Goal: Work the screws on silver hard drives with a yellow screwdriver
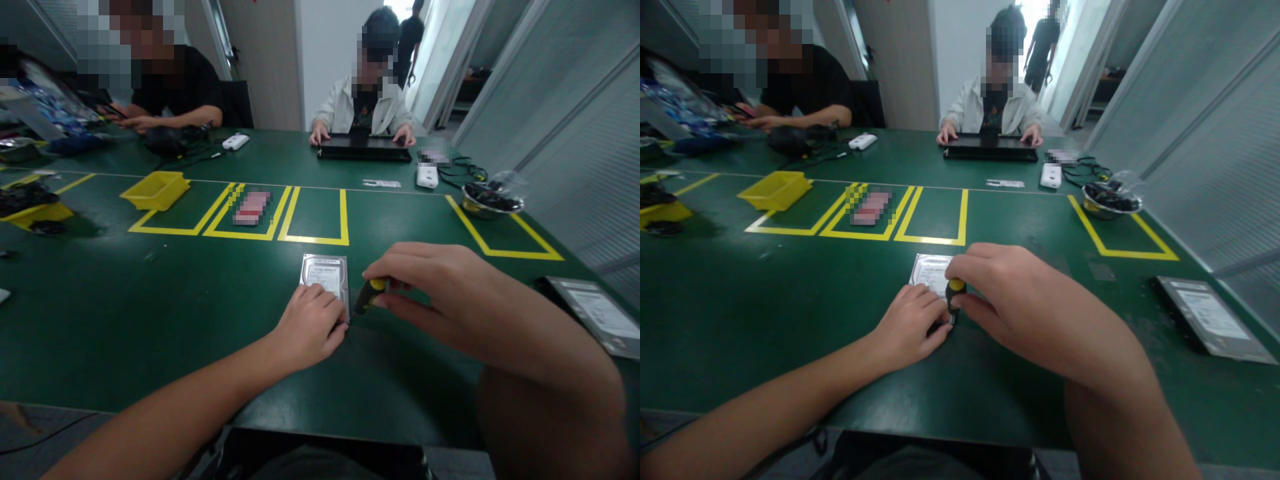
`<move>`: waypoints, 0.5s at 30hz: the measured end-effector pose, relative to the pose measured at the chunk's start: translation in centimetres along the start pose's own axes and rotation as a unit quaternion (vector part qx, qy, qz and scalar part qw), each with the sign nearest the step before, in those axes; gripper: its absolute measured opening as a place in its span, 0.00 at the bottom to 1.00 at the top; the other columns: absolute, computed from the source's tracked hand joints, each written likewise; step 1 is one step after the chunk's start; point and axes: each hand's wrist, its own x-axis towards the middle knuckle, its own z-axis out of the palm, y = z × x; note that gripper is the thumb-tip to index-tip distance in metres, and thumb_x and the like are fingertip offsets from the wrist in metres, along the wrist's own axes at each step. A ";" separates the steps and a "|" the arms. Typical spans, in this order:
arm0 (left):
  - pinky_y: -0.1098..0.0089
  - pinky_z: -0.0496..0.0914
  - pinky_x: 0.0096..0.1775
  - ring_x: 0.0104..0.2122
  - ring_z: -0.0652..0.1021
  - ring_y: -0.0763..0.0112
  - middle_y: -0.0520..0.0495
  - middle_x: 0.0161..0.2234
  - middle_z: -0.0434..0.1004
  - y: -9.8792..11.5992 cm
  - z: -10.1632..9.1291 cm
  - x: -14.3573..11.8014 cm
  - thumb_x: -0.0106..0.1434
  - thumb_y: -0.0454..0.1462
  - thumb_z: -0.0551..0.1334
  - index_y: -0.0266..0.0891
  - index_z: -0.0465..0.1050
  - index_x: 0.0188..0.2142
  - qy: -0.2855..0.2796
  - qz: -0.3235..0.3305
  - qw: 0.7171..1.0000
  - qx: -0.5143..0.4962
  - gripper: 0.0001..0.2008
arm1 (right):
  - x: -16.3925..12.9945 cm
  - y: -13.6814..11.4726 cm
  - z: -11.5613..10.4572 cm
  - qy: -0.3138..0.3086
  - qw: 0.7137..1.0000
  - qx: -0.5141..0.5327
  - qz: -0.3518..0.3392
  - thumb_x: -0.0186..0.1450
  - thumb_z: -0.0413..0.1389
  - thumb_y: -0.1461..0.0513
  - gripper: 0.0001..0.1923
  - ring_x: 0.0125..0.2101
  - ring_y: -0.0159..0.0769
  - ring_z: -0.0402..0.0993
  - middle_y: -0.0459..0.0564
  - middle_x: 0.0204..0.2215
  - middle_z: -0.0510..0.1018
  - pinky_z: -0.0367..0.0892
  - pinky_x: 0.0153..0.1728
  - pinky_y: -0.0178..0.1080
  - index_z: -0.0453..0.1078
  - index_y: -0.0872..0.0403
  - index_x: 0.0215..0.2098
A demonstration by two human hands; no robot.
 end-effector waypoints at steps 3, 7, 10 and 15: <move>0.58 0.60 0.42 0.40 0.70 0.58 0.46 0.34 0.75 0.0 0.0 0.0 0.64 0.40 0.61 0.40 0.71 0.34 -0.001 0.001 1.000 0.007 0.06 | 0.0 -0.1 0.4 0.009 0.998 -0.057 0.033 0.67 0.56 0.60 0.04 0.30 0.35 0.68 0.46 0.31 0.74 0.57 0.30 0.36 0.69 0.52 0.35; 0.58 0.60 0.42 0.40 0.70 0.58 0.47 0.34 0.75 -0.1 0.1 0.1 0.64 0.40 0.61 0.40 0.70 0.34 -0.002 0.003 1.000 0.006 0.06 | 0.3 -0.4 0.9 0.034 0.990 -0.125 0.059 0.66 0.56 0.55 0.11 0.26 0.33 0.63 0.45 0.27 0.70 0.51 0.27 0.37 0.64 0.52 0.30; 0.58 0.60 0.41 0.40 0.70 0.58 0.47 0.34 0.75 -0.1 0.1 0.1 0.64 0.40 0.61 0.40 0.69 0.33 0.002 0.002 1.000 0.005 0.06 | 0.5 -0.5 1.1 0.042 0.986 -0.149 0.054 0.67 0.55 0.55 0.13 0.24 0.33 0.61 0.45 0.25 0.68 0.49 0.27 0.38 0.62 0.52 0.28; 0.58 0.60 0.42 0.40 0.70 0.58 0.47 0.34 0.74 -0.1 0.1 0.1 0.64 0.40 0.61 0.40 0.69 0.33 0.003 0.003 1.000 0.011 0.06 | 0.5 -0.8 1.0 0.032 0.990 -0.126 0.045 0.68 0.52 0.58 0.10 0.25 0.33 0.61 0.46 0.27 0.68 0.50 0.27 0.38 0.62 0.51 0.29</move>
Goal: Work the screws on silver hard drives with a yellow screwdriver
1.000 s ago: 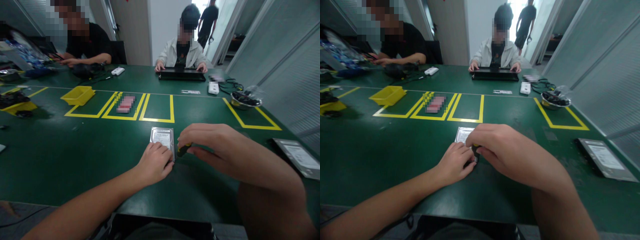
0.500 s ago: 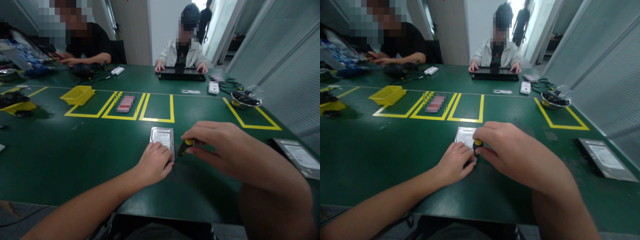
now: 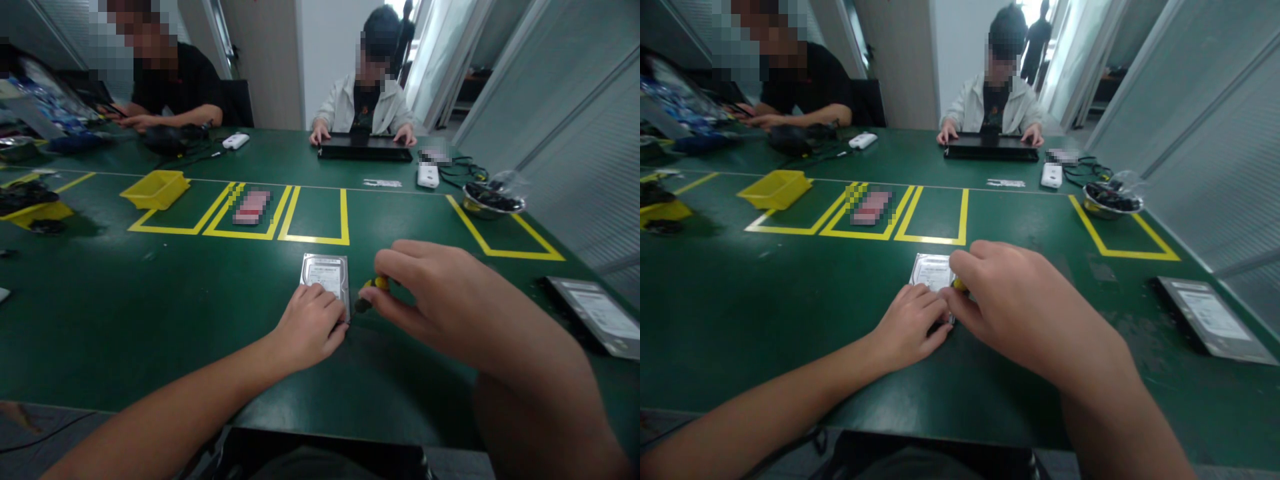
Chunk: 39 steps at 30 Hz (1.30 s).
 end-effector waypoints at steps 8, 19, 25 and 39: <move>0.57 0.62 0.41 0.39 0.70 0.58 0.46 0.33 0.74 0.0 0.1 0.0 0.63 0.40 0.61 0.40 0.70 0.33 0.005 0.000 1.000 0.007 0.06 | 0.1 -0.2 -0.2 -0.001 0.996 0.082 -0.045 0.66 0.53 0.64 0.03 0.30 0.32 0.65 0.48 0.34 0.70 0.55 0.29 0.36 0.64 0.53 0.33; 0.55 0.64 0.41 0.40 0.71 0.55 0.45 0.34 0.75 -0.1 0.3 0.0 0.64 0.41 0.60 0.41 0.72 0.32 0.012 0.005 1.000 0.023 0.07 | 0.7 -0.6 0.5 0.003 0.998 -0.056 -0.025 0.70 0.50 0.52 0.22 0.22 0.31 0.62 0.47 0.23 0.70 0.49 0.25 0.38 0.67 0.54 0.23; 0.54 0.65 0.45 0.43 0.73 0.55 0.43 0.38 0.78 -0.3 0.5 0.0 0.64 0.41 0.60 0.40 0.73 0.35 0.015 0.004 1.000 0.002 0.07 | 0.9 -1.1 0.8 -0.003 0.994 -0.107 -0.001 0.72 0.43 0.50 0.28 0.21 0.33 0.63 0.51 0.20 0.72 0.45 0.26 0.40 0.69 0.55 0.22; 0.55 0.63 0.41 0.40 0.70 0.56 0.45 0.33 0.74 -0.2 0.5 0.0 0.63 0.42 0.60 0.41 0.70 0.32 0.005 0.007 1.000 0.021 0.07 | 0.7 -1.0 0.3 -0.062 0.997 0.011 -0.033 0.71 0.43 0.56 0.16 0.26 0.33 0.61 0.48 0.28 0.70 0.49 0.29 0.39 0.67 0.53 0.31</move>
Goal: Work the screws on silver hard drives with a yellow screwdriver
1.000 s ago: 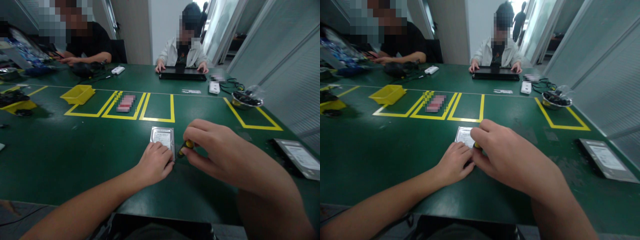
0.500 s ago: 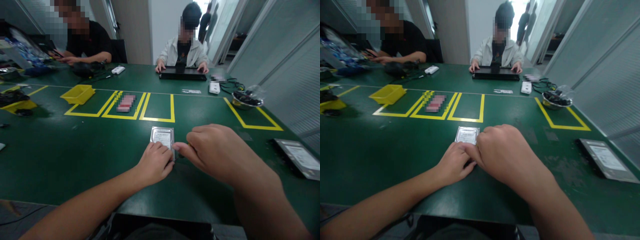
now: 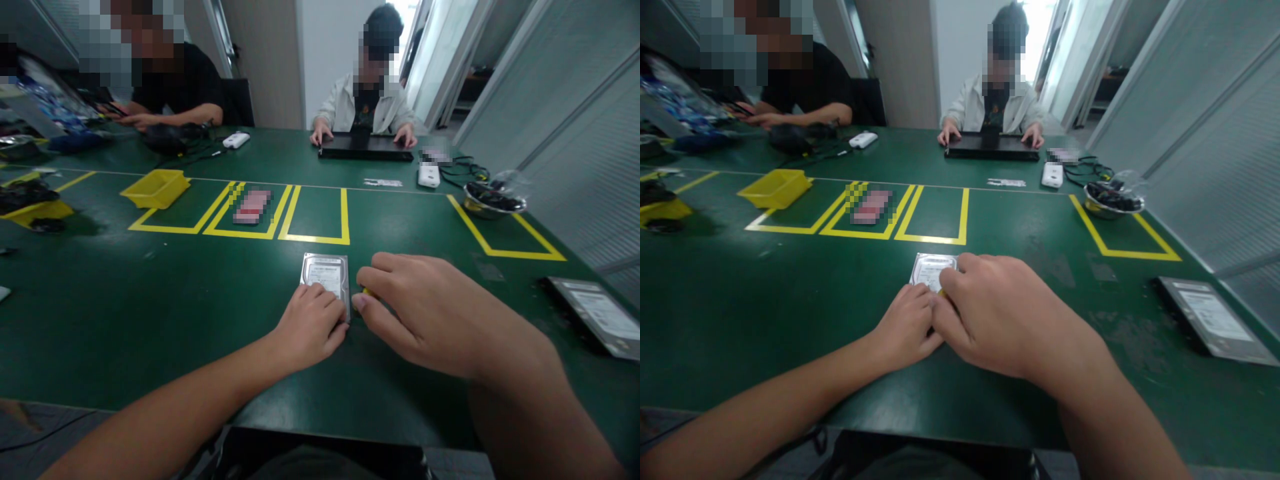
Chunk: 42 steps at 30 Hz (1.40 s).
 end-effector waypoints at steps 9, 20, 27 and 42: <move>0.55 0.63 0.42 0.40 0.70 0.56 0.44 0.36 0.75 -0.1 0.2 -0.2 0.65 0.41 0.59 0.41 0.71 0.34 0.013 0.005 1.000 0.005 0.07 | 0.0 0.4 0.3 0.003 0.999 -0.020 0.033 0.72 0.42 0.52 0.22 0.25 0.33 0.60 0.48 0.26 0.68 0.47 0.28 0.39 0.67 0.54 0.28; 0.57 0.61 0.41 0.40 0.69 0.57 0.46 0.34 0.75 0.0 -0.1 0.0 0.65 0.41 0.59 0.40 0.69 0.34 0.003 0.001 1.000 -0.006 0.07 | -0.5 0.4 0.2 0.005 1.000 0.016 -0.015 0.68 0.49 0.62 0.06 0.28 0.32 0.62 0.47 0.32 0.69 0.52 0.29 0.38 0.66 0.53 0.34; 0.58 0.61 0.41 0.40 0.70 0.58 0.47 0.34 0.75 -0.1 -0.1 -0.1 0.65 0.40 0.60 0.40 0.69 0.34 0.008 -0.003 1.000 -0.029 0.06 | -0.8 0.6 0.0 -0.019 0.997 0.063 -0.050 0.67 0.49 0.67 0.08 0.33 0.32 0.69 0.47 0.37 0.73 0.60 0.33 0.37 0.70 0.53 0.37; 0.56 0.62 0.42 0.41 0.70 0.57 0.47 0.36 0.75 -0.2 0.1 0.0 0.65 0.41 0.59 0.40 0.70 0.35 0.003 -0.002 1.000 -0.017 0.07 | -0.7 0.7 0.2 0.016 0.991 0.069 -0.112 0.64 0.50 0.70 0.09 0.41 0.39 0.72 0.51 0.41 0.78 0.66 0.44 0.43 0.70 0.53 0.30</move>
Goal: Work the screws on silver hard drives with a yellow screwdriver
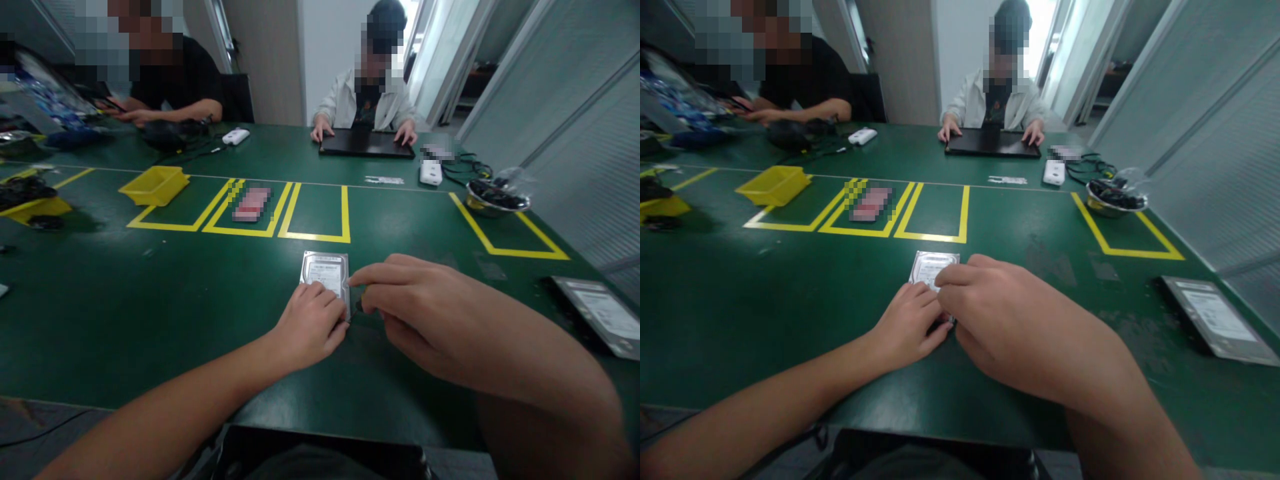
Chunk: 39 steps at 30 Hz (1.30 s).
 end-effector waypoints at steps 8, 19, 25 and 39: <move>0.55 0.62 0.43 0.42 0.71 0.55 0.44 0.38 0.76 0.1 0.1 0.0 0.66 0.41 0.58 0.40 0.71 0.36 0.002 0.011 1.000 0.005 0.08 | -0.2 0.4 0.2 -0.005 1.000 0.016 -0.012 0.64 0.48 0.73 0.13 0.40 0.37 0.72 0.50 0.41 0.77 0.65 0.43 0.41 0.71 0.54 0.36; 0.54 0.63 0.44 0.44 0.72 0.55 0.44 0.40 0.77 0.5 -0.2 0.1 0.66 0.39 0.57 0.40 0.72 0.35 0.000 0.001 1.000 -0.007 0.07 | -0.6 0.5 0.3 0.008 0.998 0.054 0.030 0.64 0.46 0.74 0.16 0.39 0.33 0.73 0.51 0.47 0.74 0.66 0.41 0.37 0.68 0.52 0.43; 0.54 0.64 0.43 0.42 0.72 0.55 0.44 0.39 0.77 0.5 -0.3 0.0 0.65 0.39 0.58 0.40 0.72 0.35 0.007 0.002 1.000 -0.012 0.06 | 0.0 0.7 0.0 0.020 0.996 0.092 0.000 0.65 0.46 0.75 0.16 0.38 0.29 0.73 0.47 0.42 0.76 0.65 0.40 0.32 0.70 0.52 0.40; 0.56 0.63 0.43 0.42 0.71 0.56 0.45 0.38 0.77 0.4 0.0 -0.1 0.66 0.39 0.58 0.40 0.73 0.37 -0.001 0.001 1.000 -0.026 0.07 | 0.3 1.2 -0.6 0.012 0.996 0.070 -0.062 0.68 0.43 0.73 0.18 0.35 0.31 0.70 0.46 0.34 0.79 0.62 0.41 0.37 0.69 0.53 0.28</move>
